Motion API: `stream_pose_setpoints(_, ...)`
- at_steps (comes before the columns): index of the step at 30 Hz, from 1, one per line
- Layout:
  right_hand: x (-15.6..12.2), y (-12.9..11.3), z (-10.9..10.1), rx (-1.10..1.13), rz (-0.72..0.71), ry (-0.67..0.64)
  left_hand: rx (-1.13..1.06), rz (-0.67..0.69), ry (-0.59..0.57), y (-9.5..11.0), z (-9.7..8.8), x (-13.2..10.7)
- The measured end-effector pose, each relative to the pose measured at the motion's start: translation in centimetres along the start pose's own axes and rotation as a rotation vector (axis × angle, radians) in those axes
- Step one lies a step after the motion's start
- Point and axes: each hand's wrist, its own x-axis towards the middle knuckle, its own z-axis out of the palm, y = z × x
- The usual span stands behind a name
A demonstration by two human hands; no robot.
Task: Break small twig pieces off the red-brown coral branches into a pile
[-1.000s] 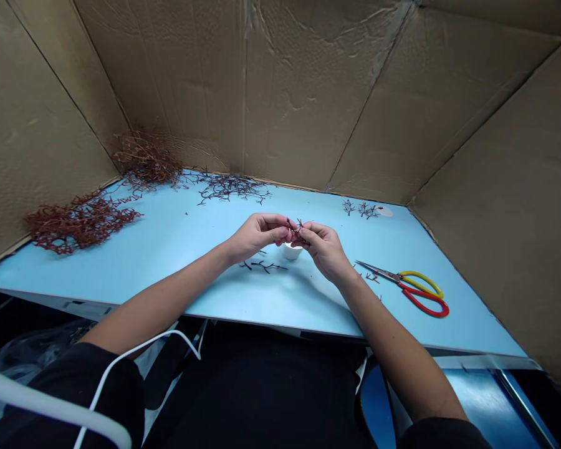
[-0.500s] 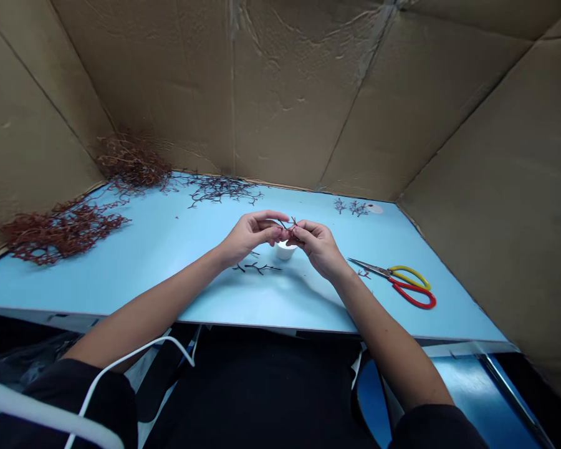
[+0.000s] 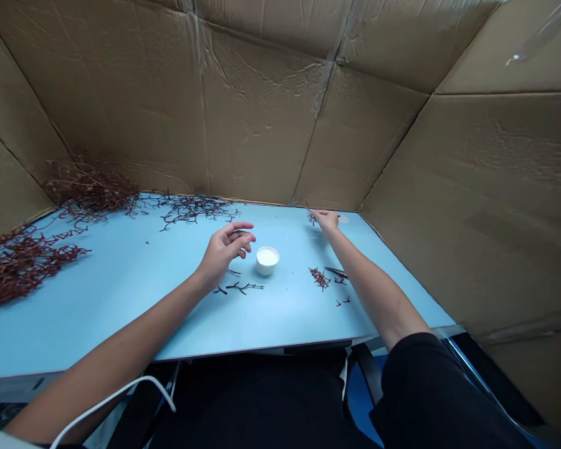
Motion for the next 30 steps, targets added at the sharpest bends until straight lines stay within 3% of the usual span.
stream_pose_setpoints(6, 2.5, 0.6, 2.9, -0.167, 0.177, -0.081, -0.102, -0.088, 0.001, -0.2, 0.0, -0.2)
stream_pose_setpoints(12, 3.5, 0.5, 3.5, -0.247, 0.191, -0.095, -0.142, -0.124, -0.027, -0.2, 0.1, -0.3)
stream_pose_setpoints(17, 2.2, 0.6, 2.5, -0.241, 0.068, -0.058, -0.094, -0.095, -0.003, -0.5, 0.0, -0.1)
stream_pose_setpoints(25, -4.0, 1.0, -1.0, -0.107, -0.295, -0.053, 0.017, 0.012, 0.106, -1.2, -0.5, 0.8)
stream_pose_setpoints(30, -6.2, 0.2, -3.1, -0.030, -0.401, -0.013, -0.009, 0.087, 0.086, -1.0, -1.1, 1.5)
